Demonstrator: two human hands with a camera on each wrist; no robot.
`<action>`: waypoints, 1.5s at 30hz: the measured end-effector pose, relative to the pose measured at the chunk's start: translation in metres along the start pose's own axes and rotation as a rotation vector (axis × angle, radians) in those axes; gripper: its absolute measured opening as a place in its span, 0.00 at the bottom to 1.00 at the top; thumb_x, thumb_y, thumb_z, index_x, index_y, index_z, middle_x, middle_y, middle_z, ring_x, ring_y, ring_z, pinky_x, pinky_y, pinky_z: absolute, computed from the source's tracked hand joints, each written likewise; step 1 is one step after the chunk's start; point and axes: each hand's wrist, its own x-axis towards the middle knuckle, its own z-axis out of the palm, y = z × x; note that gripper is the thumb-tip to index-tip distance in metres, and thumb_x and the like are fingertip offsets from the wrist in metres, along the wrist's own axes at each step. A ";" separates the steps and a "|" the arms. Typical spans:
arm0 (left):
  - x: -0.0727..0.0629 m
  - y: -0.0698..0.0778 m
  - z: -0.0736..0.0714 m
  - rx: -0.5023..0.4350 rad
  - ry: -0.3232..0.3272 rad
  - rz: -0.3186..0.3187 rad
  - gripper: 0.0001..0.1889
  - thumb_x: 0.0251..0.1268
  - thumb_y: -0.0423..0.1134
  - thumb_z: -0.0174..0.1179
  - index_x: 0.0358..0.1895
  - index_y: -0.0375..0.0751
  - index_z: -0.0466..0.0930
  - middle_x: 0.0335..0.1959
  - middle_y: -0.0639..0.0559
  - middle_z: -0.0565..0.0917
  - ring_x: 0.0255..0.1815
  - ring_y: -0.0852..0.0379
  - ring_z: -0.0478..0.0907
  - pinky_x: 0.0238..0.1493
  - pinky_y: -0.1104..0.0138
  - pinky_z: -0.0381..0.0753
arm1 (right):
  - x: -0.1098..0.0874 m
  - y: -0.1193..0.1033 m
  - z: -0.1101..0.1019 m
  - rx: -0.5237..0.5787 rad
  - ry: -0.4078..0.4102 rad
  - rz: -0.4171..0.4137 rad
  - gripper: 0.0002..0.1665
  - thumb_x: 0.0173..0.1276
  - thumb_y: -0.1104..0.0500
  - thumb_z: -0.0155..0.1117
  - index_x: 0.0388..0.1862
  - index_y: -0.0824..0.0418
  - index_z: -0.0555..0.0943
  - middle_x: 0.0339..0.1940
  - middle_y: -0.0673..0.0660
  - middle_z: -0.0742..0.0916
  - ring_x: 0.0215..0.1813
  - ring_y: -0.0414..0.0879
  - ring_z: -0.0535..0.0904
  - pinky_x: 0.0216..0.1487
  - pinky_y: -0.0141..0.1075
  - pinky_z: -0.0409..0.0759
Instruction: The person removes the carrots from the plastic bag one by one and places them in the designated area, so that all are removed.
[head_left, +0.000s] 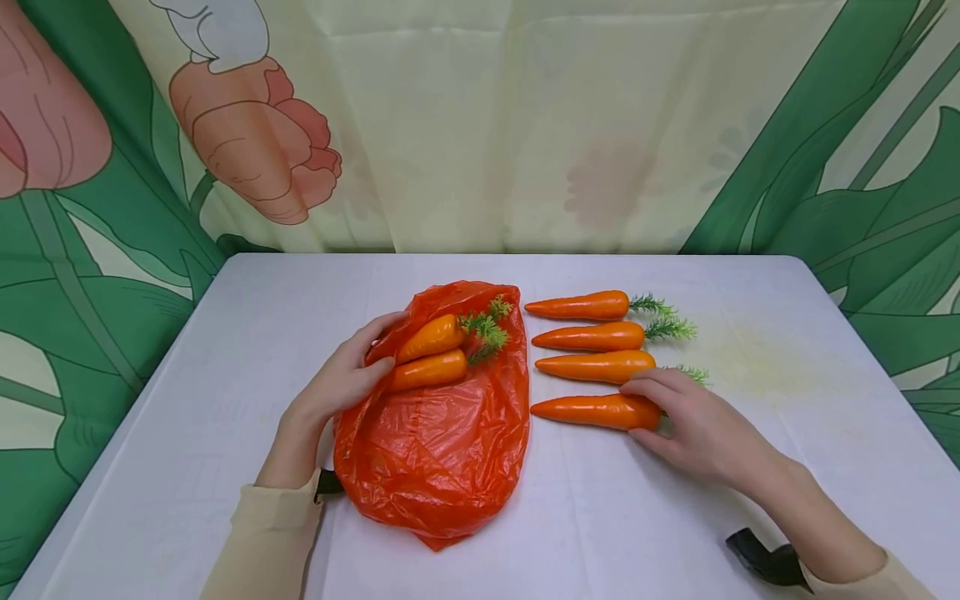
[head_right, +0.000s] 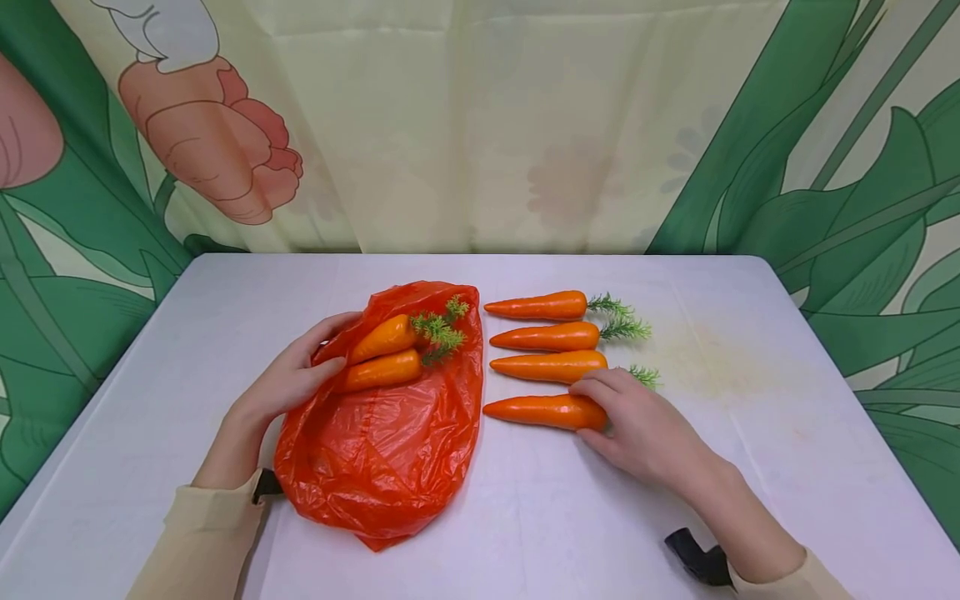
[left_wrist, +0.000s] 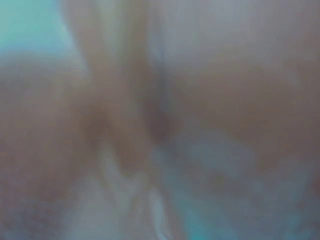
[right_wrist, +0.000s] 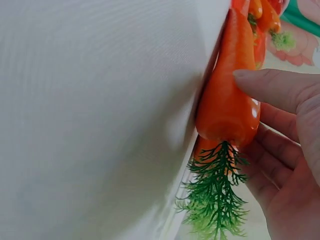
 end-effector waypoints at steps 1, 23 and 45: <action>0.000 0.000 0.000 0.001 0.000 0.001 0.32 0.73 0.28 0.51 0.78 0.48 0.60 0.73 0.46 0.67 0.70 0.44 0.64 0.68 0.43 0.67 | 0.000 0.000 0.000 -0.002 0.004 0.000 0.28 0.54 0.59 0.82 0.54 0.59 0.83 0.52 0.55 0.83 0.53 0.53 0.79 0.54 0.53 0.81; 0.000 -0.001 0.000 -0.005 -0.008 0.011 0.31 0.73 0.28 0.51 0.77 0.47 0.60 0.73 0.46 0.66 0.70 0.43 0.64 0.68 0.42 0.66 | 0.002 0.011 0.002 -0.024 0.057 0.007 0.27 0.54 0.62 0.81 0.53 0.63 0.83 0.52 0.62 0.83 0.56 0.59 0.78 0.57 0.58 0.78; 0.000 0.000 0.000 -0.002 -0.006 0.010 0.31 0.72 0.28 0.51 0.77 0.48 0.61 0.73 0.46 0.67 0.71 0.44 0.64 0.69 0.42 0.65 | 0.017 -0.012 0.001 0.087 0.074 -0.019 0.28 0.58 0.61 0.77 0.58 0.63 0.82 0.57 0.59 0.82 0.59 0.58 0.76 0.58 0.56 0.77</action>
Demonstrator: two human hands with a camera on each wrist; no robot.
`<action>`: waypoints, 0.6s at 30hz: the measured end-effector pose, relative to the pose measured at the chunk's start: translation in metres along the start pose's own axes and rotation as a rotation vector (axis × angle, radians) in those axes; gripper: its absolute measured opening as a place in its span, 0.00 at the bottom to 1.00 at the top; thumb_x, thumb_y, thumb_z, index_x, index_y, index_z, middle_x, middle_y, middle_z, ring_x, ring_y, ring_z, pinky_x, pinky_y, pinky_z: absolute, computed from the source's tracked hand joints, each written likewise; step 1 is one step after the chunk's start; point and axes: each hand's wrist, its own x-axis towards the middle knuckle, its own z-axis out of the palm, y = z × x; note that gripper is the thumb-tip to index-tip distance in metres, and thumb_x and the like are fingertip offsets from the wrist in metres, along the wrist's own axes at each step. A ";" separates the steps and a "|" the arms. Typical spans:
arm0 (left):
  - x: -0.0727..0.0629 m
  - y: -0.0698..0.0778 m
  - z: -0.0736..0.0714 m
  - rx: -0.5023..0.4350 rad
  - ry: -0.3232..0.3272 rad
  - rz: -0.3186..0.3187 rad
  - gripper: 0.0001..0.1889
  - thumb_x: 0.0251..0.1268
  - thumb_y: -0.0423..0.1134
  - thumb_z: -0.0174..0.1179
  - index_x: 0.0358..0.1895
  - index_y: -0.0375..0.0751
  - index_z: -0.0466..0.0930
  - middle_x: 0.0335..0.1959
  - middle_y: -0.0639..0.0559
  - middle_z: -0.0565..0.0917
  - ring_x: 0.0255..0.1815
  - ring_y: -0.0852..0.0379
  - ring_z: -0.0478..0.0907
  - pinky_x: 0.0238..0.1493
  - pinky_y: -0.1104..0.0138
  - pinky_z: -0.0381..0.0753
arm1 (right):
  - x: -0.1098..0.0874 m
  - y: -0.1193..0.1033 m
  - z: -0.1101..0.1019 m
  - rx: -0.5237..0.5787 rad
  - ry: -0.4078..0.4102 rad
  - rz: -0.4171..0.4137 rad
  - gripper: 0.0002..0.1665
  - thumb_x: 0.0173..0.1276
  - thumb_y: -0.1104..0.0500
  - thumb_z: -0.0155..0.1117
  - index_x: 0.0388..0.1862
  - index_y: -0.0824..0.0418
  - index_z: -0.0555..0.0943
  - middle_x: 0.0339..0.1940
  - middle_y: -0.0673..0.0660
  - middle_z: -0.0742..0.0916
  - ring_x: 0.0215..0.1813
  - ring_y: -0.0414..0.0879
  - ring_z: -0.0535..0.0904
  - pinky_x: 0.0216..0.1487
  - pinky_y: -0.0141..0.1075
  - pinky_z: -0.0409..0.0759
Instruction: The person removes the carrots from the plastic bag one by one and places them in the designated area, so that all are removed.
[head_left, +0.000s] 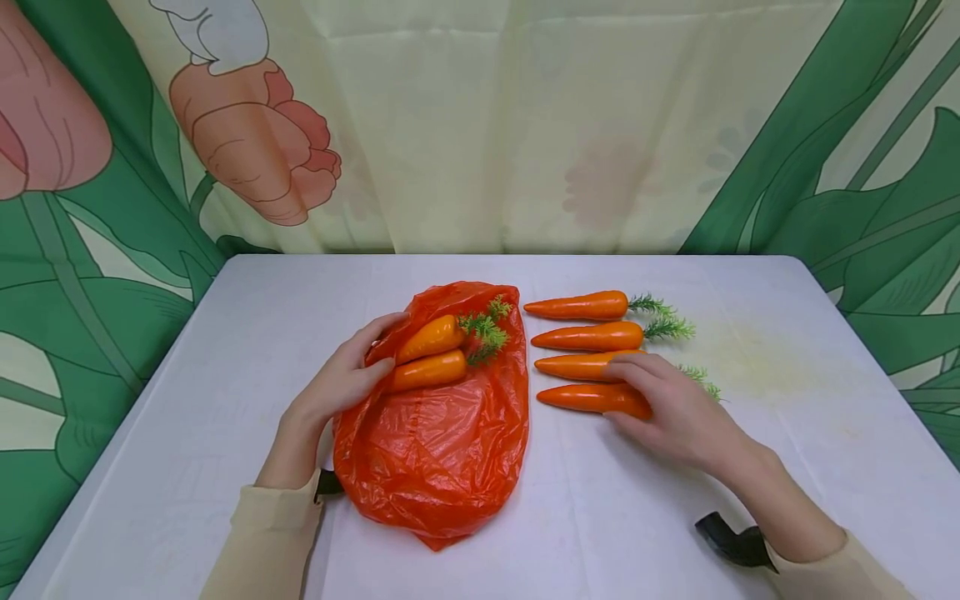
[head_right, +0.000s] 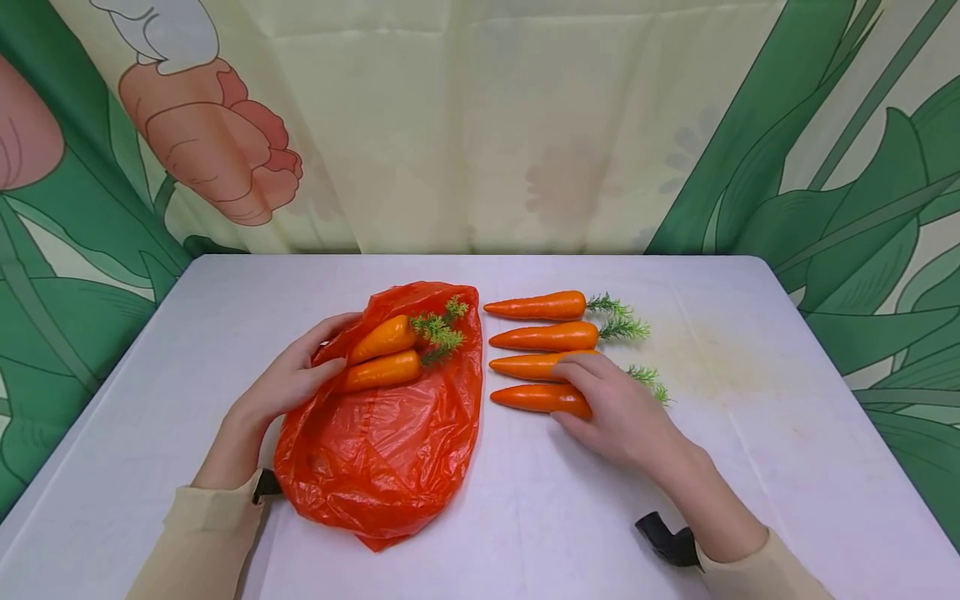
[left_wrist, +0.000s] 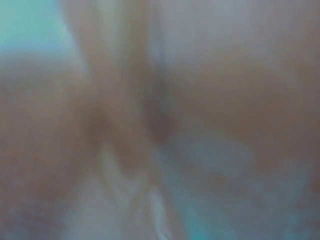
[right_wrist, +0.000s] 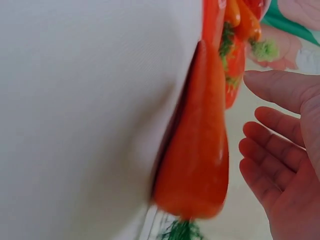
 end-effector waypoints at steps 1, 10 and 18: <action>0.000 0.000 0.000 0.000 0.000 -0.002 0.32 0.72 0.28 0.51 0.77 0.48 0.61 0.73 0.46 0.67 0.70 0.44 0.64 0.68 0.42 0.65 | 0.002 -0.003 0.001 0.011 -0.009 0.007 0.27 0.59 0.61 0.76 0.58 0.62 0.82 0.56 0.59 0.82 0.59 0.57 0.77 0.57 0.56 0.78; 0.000 0.000 0.000 -0.001 0.002 -0.002 0.32 0.72 0.27 0.51 0.77 0.47 0.61 0.73 0.46 0.67 0.71 0.44 0.64 0.69 0.42 0.65 | 0.030 -0.028 0.016 0.080 0.026 -0.123 0.27 0.60 0.59 0.78 0.59 0.58 0.83 0.60 0.54 0.82 0.63 0.52 0.76 0.58 0.51 0.79; 0.000 0.000 0.000 -0.002 0.002 -0.003 0.32 0.72 0.27 0.51 0.77 0.47 0.61 0.73 0.46 0.66 0.71 0.44 0.64 0.69 0.42 0.65 | 0.052 -0.054 0.028 0.157 -0.015 -0.204 0.27 0.62 0.60 0.75 0.60 0.60 0.80 0.61 0.55 0.81 0.61 0.49 0.77 0.56 0.45 0.81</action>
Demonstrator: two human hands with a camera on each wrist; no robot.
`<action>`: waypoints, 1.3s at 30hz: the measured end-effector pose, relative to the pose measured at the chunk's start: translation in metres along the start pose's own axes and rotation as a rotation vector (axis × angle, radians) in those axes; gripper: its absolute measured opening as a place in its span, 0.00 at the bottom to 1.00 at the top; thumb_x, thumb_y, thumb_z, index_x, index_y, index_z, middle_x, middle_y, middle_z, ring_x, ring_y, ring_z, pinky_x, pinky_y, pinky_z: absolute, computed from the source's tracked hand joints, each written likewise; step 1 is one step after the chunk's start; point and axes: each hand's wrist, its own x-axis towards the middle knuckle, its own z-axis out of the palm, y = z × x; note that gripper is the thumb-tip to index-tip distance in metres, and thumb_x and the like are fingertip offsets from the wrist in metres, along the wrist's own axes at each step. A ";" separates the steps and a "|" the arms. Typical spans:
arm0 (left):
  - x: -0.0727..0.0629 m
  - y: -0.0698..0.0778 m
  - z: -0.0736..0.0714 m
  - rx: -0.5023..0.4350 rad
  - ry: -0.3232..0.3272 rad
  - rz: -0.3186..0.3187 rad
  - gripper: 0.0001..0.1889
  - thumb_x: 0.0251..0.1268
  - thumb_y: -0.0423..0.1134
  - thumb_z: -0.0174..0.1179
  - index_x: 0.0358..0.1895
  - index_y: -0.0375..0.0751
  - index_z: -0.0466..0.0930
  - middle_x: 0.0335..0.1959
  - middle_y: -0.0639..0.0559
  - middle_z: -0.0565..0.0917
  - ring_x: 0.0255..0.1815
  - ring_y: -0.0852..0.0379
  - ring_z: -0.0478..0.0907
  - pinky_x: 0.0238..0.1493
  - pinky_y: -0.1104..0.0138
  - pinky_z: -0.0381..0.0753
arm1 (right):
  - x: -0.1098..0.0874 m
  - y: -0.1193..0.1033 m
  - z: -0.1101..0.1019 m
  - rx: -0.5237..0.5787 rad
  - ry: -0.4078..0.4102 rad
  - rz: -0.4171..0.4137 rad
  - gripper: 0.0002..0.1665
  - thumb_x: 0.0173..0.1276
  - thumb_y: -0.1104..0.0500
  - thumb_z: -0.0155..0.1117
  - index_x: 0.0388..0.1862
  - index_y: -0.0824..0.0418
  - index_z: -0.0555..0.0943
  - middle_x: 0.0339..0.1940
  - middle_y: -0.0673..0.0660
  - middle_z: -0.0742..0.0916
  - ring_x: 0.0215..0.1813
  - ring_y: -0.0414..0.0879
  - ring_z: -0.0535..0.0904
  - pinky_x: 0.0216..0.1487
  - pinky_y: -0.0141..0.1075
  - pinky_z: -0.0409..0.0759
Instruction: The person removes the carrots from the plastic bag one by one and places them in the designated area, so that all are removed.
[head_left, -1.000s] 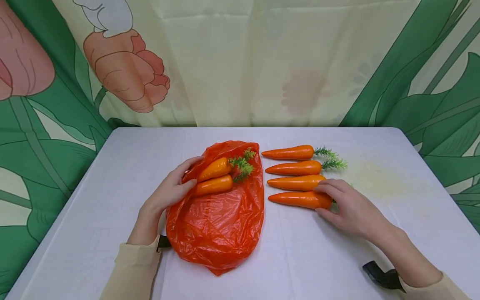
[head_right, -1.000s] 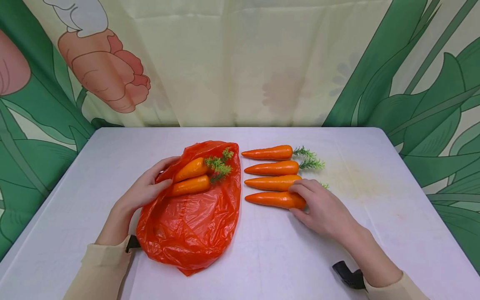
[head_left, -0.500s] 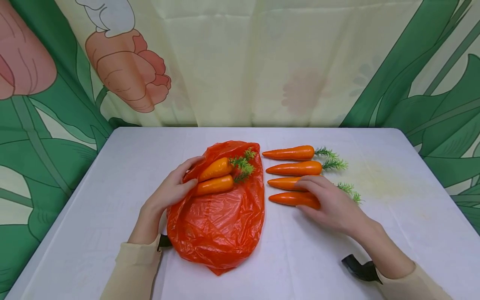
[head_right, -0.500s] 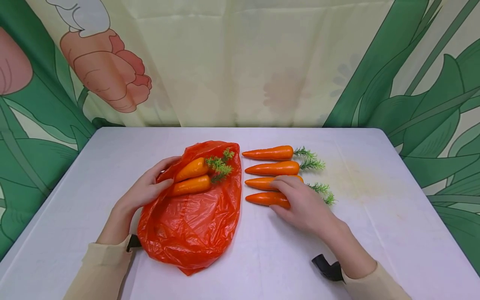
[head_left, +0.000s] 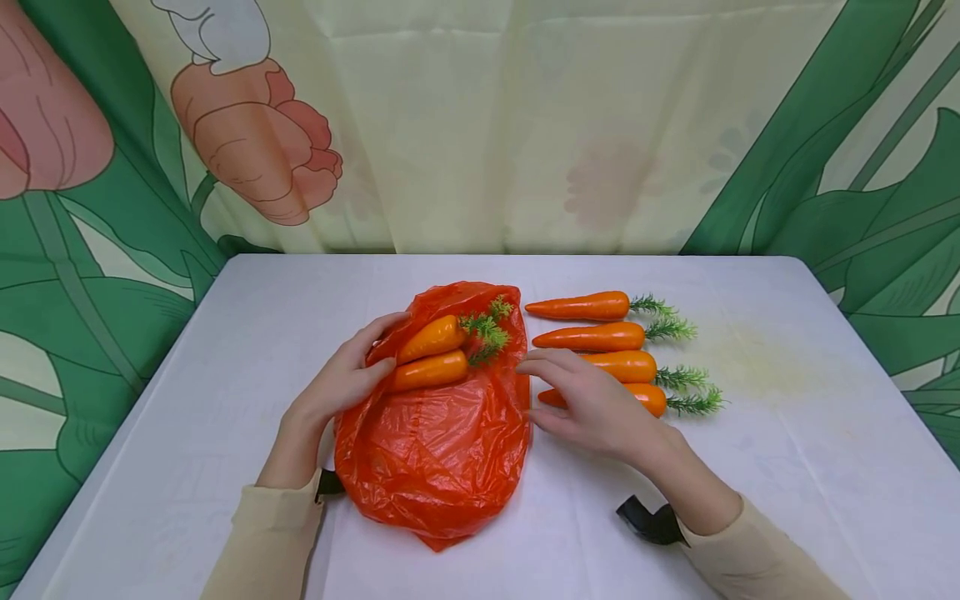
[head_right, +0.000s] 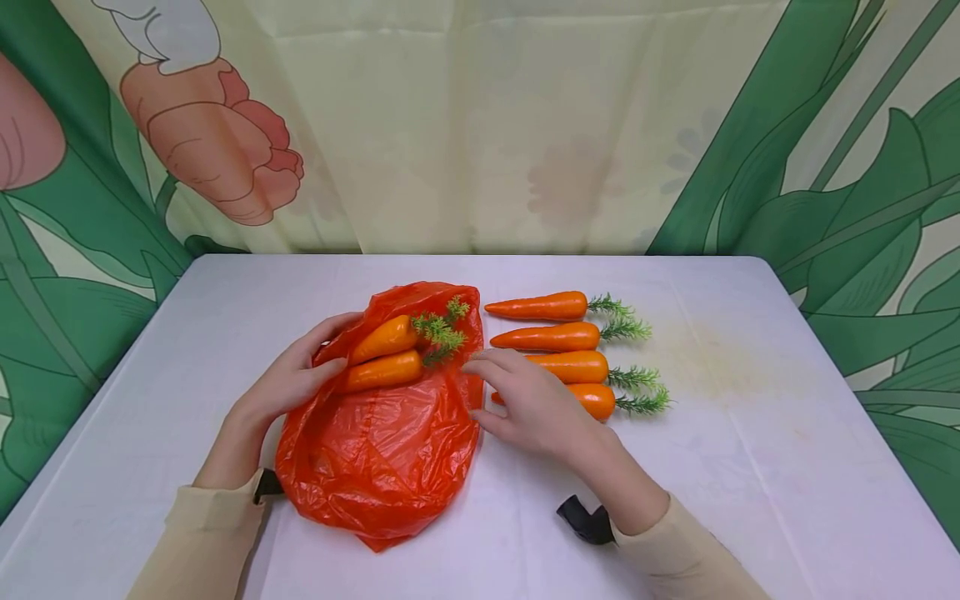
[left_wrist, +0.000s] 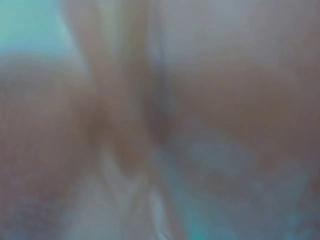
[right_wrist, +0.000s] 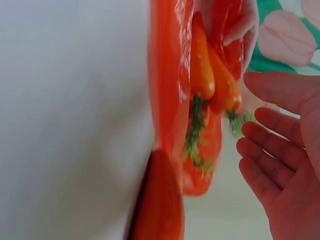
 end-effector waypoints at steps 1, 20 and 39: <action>0.000 0.000 0.000 0.000 0.000 -0.001 0.32 0.72 0.27 0.51 0.77 0.47 0.61 0.73 0.46 0.66 0.71 0.44 0.64 0.69 0.42 0.65 | 0.003 -0.002 0.002 0.005 -0.008 -0.007 0.27 0.62 0.60 0.75 0.61 0.60 0.80 0.60 0.53 0.82 0.59 0.48 0.77 0.55 0.44 0.81; 0.000 -0.001 0.000 0.001 -0.001 0.000 0.32 0.72 0.27 0.51 0.78 0.48 0.60 0.73 0.47 0.66 0.70 0.44 0.65 0.68 0.43 0.66 | 0.053 -0.023 0.034 0.045 -0.128 -0.061 0.29 0.66 0.58 0.72 0.65 0.62 0.78 0.64 0.55 0.79 0.67 0.50 0.73 0.66 0.44 0.74; -0.001 0.000 0.000 -0.004 -0.003 -0.003 0.32 0.72 0.27 0.51 0.78 0.49 0.60 0.74 0.47 0.66 0.71 0.43 0.64 0.68 0.42 0.66 | 0.070 -0.022 0.045 -0.032 -0.198 -0.008 0.31 0.67 0.56 0.72 0.68 0.61 0.76 0.66 0.55 0.78 0.69 0.50 0.71 0.69 0.45 0.70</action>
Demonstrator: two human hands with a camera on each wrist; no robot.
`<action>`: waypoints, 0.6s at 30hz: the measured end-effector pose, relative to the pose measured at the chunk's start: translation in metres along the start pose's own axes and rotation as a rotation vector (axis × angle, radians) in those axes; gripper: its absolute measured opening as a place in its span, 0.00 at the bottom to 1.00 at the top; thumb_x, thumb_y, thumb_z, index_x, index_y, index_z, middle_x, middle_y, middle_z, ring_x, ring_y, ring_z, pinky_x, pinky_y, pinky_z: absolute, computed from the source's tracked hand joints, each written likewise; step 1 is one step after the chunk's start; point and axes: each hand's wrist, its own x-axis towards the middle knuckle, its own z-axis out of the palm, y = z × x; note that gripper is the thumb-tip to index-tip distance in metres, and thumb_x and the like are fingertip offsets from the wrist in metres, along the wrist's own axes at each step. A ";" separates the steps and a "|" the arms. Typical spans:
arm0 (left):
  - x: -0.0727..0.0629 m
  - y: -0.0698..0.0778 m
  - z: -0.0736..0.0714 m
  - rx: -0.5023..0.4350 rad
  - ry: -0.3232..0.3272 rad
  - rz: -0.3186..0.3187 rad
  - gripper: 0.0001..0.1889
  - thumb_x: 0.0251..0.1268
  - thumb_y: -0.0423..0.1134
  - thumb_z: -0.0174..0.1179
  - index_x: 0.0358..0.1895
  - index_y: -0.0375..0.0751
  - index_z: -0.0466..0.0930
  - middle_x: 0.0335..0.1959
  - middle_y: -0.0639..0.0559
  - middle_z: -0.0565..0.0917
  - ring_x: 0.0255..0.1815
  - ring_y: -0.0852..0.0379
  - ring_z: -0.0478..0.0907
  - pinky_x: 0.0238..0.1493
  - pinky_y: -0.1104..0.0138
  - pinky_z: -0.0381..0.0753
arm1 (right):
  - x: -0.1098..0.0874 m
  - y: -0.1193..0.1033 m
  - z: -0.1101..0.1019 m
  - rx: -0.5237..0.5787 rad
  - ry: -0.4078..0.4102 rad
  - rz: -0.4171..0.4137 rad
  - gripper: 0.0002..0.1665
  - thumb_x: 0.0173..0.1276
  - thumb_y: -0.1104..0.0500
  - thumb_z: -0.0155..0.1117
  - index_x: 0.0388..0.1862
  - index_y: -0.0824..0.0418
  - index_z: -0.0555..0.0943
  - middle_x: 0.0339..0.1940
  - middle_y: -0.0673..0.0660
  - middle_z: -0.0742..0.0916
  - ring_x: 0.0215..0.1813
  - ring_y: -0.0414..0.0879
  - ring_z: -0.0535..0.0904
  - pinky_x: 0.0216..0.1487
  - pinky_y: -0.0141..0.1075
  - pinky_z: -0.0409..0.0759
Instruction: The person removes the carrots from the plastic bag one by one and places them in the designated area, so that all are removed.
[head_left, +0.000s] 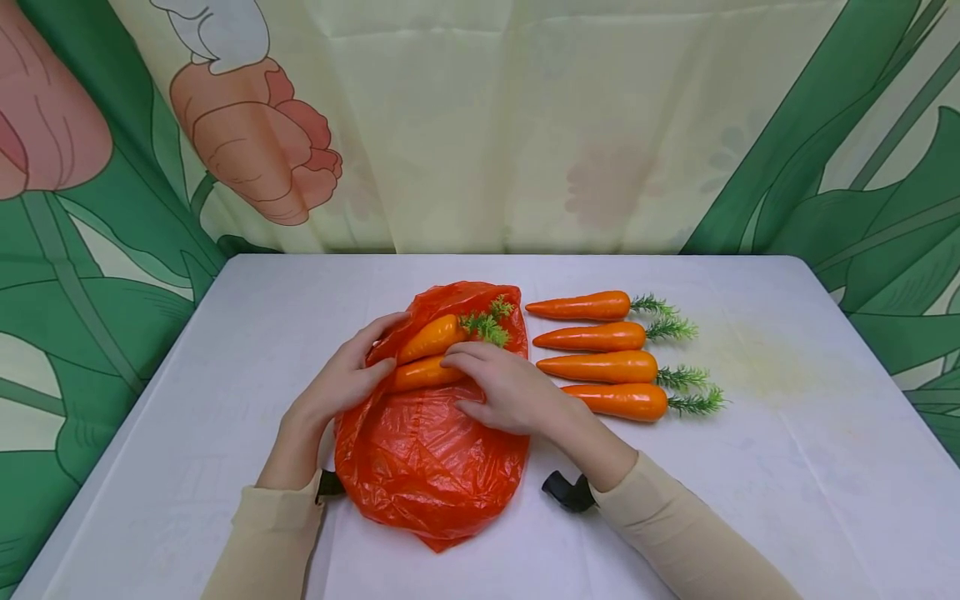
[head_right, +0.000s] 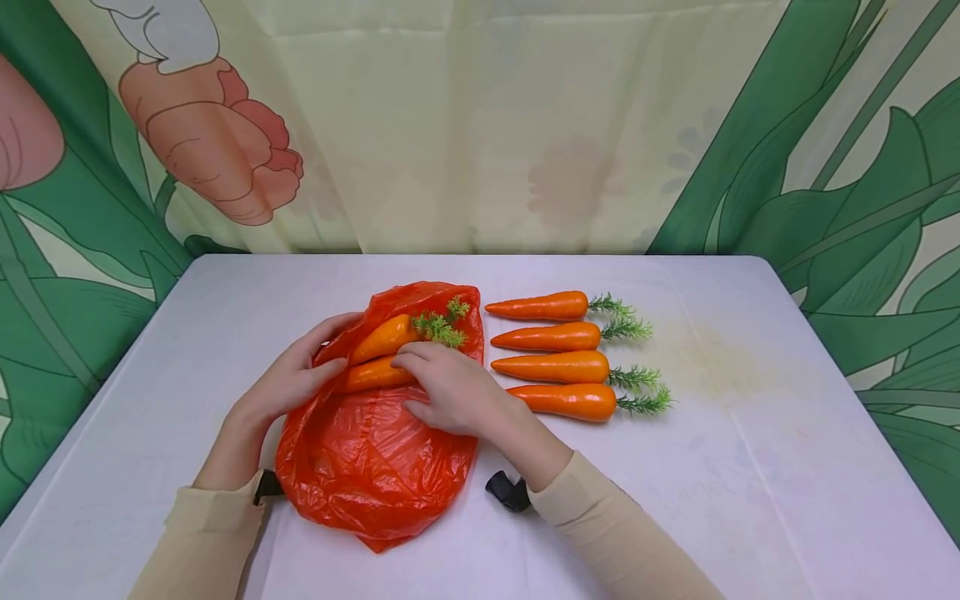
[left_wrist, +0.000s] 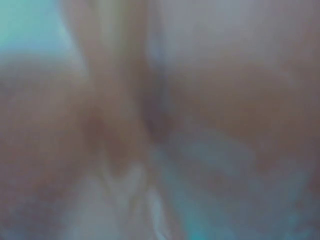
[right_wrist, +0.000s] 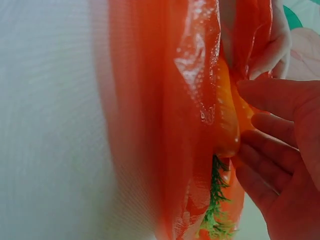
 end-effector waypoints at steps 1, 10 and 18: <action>0.000 0.000 0.000 0.000 0.000 -0.001 0.32 0.72 0.27 0.51 0.78 0.49 0.60 0.74 0.47 0.66 0.71 0.44 0.64 0.68 0.42 0.66 | 0.000 0.000 0.000 -0.001 0.000 0.001 0.31 0.67 0.56 0.71 0.68 0.61 0.76 0.67 0.55 0.78 0.69 0.51 0.71 0.69 0.45 0.70; 0.000 -0.001 0.000 0.014 0.003 -0.003 0.32 0.72 0.27 0.51 0.78 0.49 0.61 0.74 0.47 0.65 0.72 0.44 0.63 0.69 0.42 0.64 | 0.003 0.001 0.002 -0.015 0.013 -0.018 0.30 0.67 0.57 0.71 0.66 0.62 0.77 0.65 0.56 0.79 0.68 0.51 0.71 0.69 0.44 0.70; 0.000 0.000 0.000 0.000 0.003 -0.008 0.32 0.72 0.28 0.51 0.77 0.50 0.61 0.73 0.48 0.66 0.71 0.44 0.64 0.68 0.42 0.66 | 0.004 -0.001 0.002 -0.004 0.004 -0.020 0.29 0.67 0.56 0.71 0.65 0.61 0.77 0.64 0.55 0.80 0.66 0.51 0.73 0.68 0.44 0.71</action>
